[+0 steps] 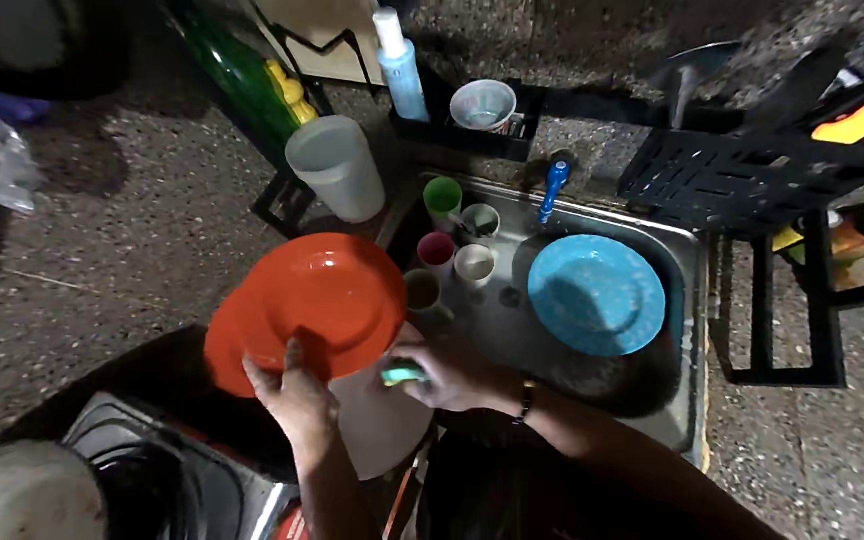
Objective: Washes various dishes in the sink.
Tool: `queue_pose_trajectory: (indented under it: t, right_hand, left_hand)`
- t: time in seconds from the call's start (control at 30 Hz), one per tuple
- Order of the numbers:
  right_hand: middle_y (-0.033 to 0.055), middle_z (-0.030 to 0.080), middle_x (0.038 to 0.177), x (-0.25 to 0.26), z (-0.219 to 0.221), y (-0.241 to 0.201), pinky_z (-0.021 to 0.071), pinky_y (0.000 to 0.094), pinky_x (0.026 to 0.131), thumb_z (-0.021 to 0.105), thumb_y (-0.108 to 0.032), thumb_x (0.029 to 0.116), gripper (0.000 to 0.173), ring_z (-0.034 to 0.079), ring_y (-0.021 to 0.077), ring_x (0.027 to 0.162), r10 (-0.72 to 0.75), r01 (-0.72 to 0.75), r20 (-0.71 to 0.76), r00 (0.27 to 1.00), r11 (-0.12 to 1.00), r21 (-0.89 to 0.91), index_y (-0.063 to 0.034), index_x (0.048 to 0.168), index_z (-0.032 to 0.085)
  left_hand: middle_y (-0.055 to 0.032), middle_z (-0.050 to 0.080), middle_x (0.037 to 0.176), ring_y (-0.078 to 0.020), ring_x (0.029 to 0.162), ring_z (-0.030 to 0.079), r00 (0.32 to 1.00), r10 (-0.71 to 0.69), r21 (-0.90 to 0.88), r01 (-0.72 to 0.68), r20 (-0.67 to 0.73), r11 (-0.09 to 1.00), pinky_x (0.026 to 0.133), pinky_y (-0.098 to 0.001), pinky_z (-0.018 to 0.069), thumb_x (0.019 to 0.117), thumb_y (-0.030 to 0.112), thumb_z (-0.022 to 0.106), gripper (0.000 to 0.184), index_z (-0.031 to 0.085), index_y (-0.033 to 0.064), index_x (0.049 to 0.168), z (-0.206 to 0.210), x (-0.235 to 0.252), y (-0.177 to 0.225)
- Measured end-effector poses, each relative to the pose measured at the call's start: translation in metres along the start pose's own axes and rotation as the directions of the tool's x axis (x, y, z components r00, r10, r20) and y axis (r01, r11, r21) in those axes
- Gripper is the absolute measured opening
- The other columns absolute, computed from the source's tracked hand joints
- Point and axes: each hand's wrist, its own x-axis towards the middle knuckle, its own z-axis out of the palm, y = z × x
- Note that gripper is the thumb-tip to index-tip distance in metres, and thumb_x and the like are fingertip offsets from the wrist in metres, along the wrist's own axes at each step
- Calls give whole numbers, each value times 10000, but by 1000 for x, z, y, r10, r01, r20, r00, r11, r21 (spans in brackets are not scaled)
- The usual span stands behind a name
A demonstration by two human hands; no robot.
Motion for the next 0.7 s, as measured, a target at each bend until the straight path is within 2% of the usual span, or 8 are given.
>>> queue_pose_trajectory:
  t: [0.13,0.27,0.37,0.43,0.5,0.53,0.6,0.7]
  right_hand:
    - [88,729,1032,-45,-52,1,595,296,873,683,-259,961,378,700,86,933,201,-93,-440,875,963,253,17,1218,653]
    - [152,620,1350,-50,-79,42,451,545,1083,659,-438,968,540,562,309,1285,241,-415,-660,712,902,-119,-69,1359,612]
    - [176,265,1686,-59,-69,63,86,604,1280,492,-563,1027,697,125,387,1586,335,-543,-500,798,761,-356,-134,1574,431]
    - [135,316,1674,-80,-52,69,-9,595,1282,471,-498,1052,597,102,352,1596,340,-471,-350,873,774,-423,-164,1548,480]
    - [92,421,1625,-105,-57,64,59,537,1297,509,-400,1063,502,213,290,1579,307,-389,-277,911,863,-323,-175,1511,530]
    - [95,526,1544,-119,-65,56,205,498,1280,549,-354,1058,454,371,261,1513,290,-369,-327,900,905,-212,-148,1460,585]
    - [103,715,1202,-153,-91,29,556,424,995,624,-231,1025,284,678,208,1127,255,-307,-482,838,951,-32,-73,1248,701]
    - [11,660,823,-215,-138,-9,556,265,640,604,-181,1015,163,624,80,714,181,-119,-638,749,983,139,-67,934,689]
  left_hand:
    - [-210,509,1425,-79,1201,591,987,28,74,-40,159,996,1018,-241,500,1036,41,532,592,259,-61,1552,17,-40,-8]
    - [-139,636,1261,-42,1073,653,902,-14,55,-10,432,998,945,-245,559,1042,78,543,455,416,-83,1448,61,-101,-24]
    - [-165,612,1321,-93,1143,637,809,-104,44,96,579,994,991,-292,547,1073,117,487,452,402,-78,1472,97,-136,-51]
    - [-143,647,1222,-107,1036,670,790,-204,86,190,578,978,910,-325,585,1094,150,463,417,424,-54,1455,109,-146,-70]
    - [-156,632,1264,-115,1066,662,759,-233,165,167,608,972,930,-331,575,1106,177,441,435,403,-38,1482,113,-144,-78]
    - [-150,630,1274,-104,1076,660,737,-213,198,110,641,974,937,-323,575,1103,176,443,433,409,-36,1479,113,-140,-80]
    - [-109,635,1263,-92,1072,661,693,-227,274,44,684,961,927,-325,584,1089,208,483,428,441,7,1465,114,-132,-84]
    - [-92,633,1267,-126,1087,651,681,-308,343,88,664,935,929,-369,574,1080,246,519,412,480,66,1449,118,-129,-91]
